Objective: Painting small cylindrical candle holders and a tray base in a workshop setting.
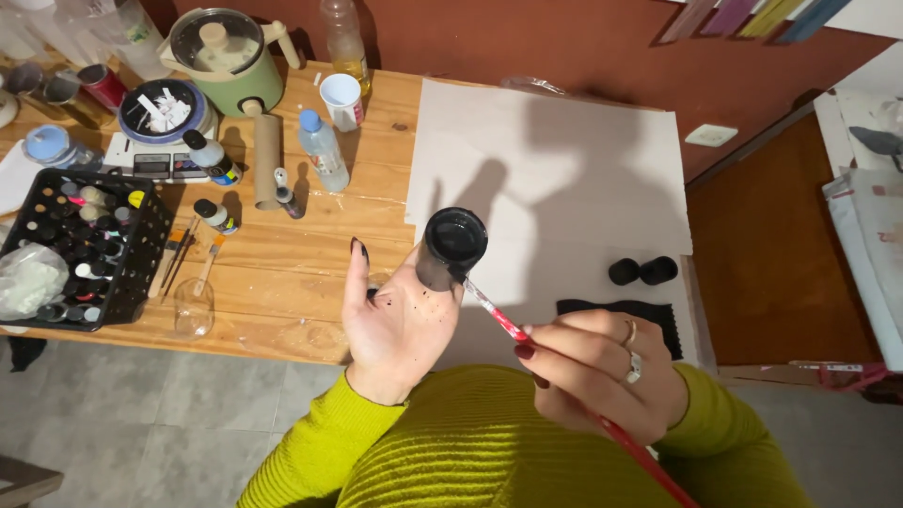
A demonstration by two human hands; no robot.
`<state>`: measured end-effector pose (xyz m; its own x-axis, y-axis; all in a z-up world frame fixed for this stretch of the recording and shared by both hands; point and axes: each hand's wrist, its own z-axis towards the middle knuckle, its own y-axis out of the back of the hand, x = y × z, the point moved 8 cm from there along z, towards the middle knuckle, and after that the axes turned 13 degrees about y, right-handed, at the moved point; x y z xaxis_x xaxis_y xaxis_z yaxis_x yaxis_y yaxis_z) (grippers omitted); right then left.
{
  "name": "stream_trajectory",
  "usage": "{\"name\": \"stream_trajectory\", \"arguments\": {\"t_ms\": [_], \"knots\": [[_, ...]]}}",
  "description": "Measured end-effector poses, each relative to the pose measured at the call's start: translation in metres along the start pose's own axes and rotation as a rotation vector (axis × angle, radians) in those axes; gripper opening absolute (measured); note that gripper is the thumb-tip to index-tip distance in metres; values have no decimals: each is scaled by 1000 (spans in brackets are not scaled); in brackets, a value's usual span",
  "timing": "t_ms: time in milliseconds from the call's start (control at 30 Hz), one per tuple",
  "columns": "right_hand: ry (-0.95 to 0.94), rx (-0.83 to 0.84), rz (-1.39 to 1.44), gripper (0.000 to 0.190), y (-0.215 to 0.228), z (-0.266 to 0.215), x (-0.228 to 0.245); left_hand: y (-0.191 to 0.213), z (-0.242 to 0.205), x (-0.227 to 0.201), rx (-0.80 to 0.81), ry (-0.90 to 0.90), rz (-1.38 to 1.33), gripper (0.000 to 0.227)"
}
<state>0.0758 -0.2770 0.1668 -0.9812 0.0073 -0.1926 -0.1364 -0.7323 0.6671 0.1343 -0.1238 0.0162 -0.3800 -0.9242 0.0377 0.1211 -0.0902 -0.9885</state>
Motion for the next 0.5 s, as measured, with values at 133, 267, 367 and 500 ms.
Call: {"name": "stream_trajectory", "arguments": {"t_ms": [133, 267, 367, 500], "knots": [[13, 24, -34, 24, 1, 2, -1, -7, 1, 1, -92, -14, 95, 91], [-25, 24, 8, 23, 2, -1, -1, -3, 0, 0, -72, -21, 55, 90], [-28, 24, 15, 24, 0, 2, 0, -2, 0, 1, -66, -15, 27, 90], [-5, 17, -12, 25, 1, 1, 1, -5, 0, 1, -70, -11, 49, 90]]}}
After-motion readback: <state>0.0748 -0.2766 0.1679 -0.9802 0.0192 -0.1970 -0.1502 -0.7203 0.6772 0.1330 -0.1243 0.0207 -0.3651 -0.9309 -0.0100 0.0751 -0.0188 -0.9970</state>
